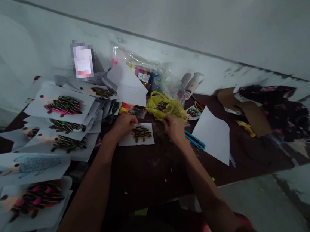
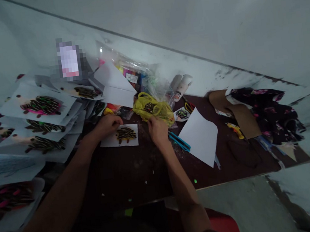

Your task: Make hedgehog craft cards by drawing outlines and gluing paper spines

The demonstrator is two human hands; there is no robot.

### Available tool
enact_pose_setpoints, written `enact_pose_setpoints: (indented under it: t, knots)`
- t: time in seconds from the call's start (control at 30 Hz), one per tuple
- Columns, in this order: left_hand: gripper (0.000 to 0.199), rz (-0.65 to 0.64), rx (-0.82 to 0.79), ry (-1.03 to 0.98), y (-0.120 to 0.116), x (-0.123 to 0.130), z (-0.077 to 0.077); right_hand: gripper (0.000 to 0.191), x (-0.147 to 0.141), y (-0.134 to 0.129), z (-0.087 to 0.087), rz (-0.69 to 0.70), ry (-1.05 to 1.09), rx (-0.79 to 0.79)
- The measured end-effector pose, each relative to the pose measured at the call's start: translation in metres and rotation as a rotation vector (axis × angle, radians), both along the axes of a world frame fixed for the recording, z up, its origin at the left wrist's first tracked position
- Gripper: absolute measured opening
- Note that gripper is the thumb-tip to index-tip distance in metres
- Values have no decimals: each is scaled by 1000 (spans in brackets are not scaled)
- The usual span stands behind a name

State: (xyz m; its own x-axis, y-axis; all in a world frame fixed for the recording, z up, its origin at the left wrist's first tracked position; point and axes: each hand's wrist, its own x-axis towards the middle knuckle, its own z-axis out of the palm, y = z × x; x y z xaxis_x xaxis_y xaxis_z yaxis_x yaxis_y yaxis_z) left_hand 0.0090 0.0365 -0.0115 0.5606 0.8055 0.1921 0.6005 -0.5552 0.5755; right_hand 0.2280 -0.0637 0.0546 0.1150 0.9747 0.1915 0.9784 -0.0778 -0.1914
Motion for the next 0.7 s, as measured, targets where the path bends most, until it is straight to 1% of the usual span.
enact_pose_setpoints:
  t: [0.13,0.2,0.27,0.37,0.43,0.53,0.7]
  knots:
    - [30,-3,6,8,-1,1,1,29,8,36,3,-27,-38,-1]
    - [30,-3,9,10,-1,0,1,32,10,54,3,-51,-75,-33]
    - [29,-11,14,6,-1,0,1,34,11,70,0,-65,-121,-100]
    - [29,-15,27,4,-1,0,2,34,11,87,-6,-66,-163,-149]
    - [29,-10,21,9,-1,0,3,34,10,93,-10,-56,-187,-164]
    - [30,-11,10,11,-1,-1,4,35,11,93,-13,-45,-205,-171]
    - [29,-18,8,6,-1,-1,4,35,16,85,-10,-19,-174,-129]
